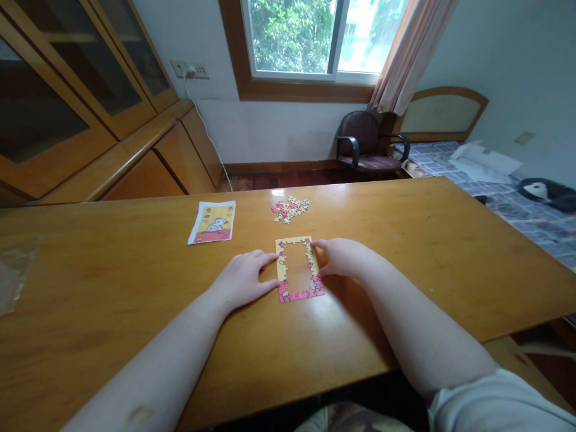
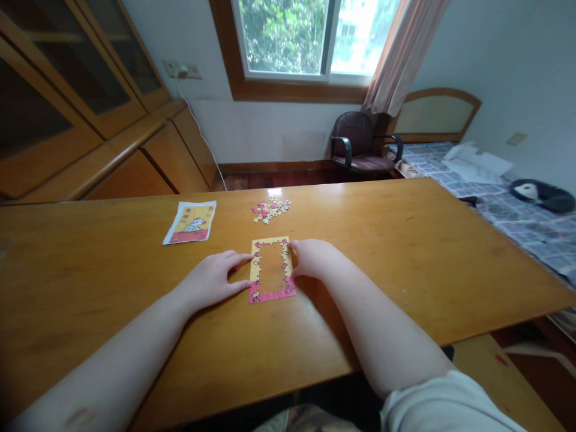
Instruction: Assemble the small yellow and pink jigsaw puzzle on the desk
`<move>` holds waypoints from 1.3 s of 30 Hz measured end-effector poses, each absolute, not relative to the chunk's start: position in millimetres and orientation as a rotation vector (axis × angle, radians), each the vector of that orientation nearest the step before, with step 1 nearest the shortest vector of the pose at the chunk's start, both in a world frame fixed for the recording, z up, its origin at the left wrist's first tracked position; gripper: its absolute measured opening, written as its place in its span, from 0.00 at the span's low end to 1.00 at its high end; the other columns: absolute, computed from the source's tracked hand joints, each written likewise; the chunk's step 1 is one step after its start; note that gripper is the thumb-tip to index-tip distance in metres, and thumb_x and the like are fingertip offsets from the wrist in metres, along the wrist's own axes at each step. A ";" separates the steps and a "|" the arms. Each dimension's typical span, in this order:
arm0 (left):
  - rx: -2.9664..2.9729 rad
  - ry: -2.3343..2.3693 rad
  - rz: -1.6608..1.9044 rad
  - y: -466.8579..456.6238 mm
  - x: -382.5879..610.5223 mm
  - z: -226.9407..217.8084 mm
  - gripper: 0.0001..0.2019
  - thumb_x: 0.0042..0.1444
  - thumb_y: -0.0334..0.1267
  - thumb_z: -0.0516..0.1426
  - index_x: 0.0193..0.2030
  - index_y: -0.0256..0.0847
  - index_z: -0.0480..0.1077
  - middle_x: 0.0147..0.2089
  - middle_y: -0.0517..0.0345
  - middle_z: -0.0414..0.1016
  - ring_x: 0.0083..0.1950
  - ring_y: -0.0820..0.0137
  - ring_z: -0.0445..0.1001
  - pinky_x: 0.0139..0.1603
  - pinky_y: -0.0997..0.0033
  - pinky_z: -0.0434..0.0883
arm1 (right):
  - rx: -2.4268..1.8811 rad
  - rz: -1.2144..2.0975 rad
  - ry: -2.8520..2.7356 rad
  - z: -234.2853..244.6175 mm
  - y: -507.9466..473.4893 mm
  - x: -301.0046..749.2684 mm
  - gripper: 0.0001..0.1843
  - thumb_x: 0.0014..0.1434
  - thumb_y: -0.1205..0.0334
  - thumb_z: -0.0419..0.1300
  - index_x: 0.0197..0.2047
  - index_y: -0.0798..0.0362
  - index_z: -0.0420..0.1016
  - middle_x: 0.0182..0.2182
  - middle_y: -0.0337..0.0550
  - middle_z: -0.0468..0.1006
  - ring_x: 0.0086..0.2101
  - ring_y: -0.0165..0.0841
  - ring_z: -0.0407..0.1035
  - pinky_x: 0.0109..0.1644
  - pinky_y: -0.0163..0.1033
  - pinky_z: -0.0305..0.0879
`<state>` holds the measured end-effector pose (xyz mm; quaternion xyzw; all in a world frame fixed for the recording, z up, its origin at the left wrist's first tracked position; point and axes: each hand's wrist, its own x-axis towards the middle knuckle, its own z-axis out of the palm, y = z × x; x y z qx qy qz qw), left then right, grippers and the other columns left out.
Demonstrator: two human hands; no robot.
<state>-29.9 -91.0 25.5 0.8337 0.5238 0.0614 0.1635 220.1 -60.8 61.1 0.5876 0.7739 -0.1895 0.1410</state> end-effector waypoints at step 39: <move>2.384 1.472 0.188 -90.0 -29.2 22.6 0.26 0.57 0.50 0.57 0.61 0.46 0.68 0.44 0.54 0.77 0.44 0.61 0.75 0.44 0.65 0.68 | 1.722 -0.533 2.331 56.7 -55.7 219.3 0.31 0.58 0.45 0.60 0.62 0.46 0.68 0.48 0.51 0.80 0.46 0.46 0.74 0.44 0.43 0.67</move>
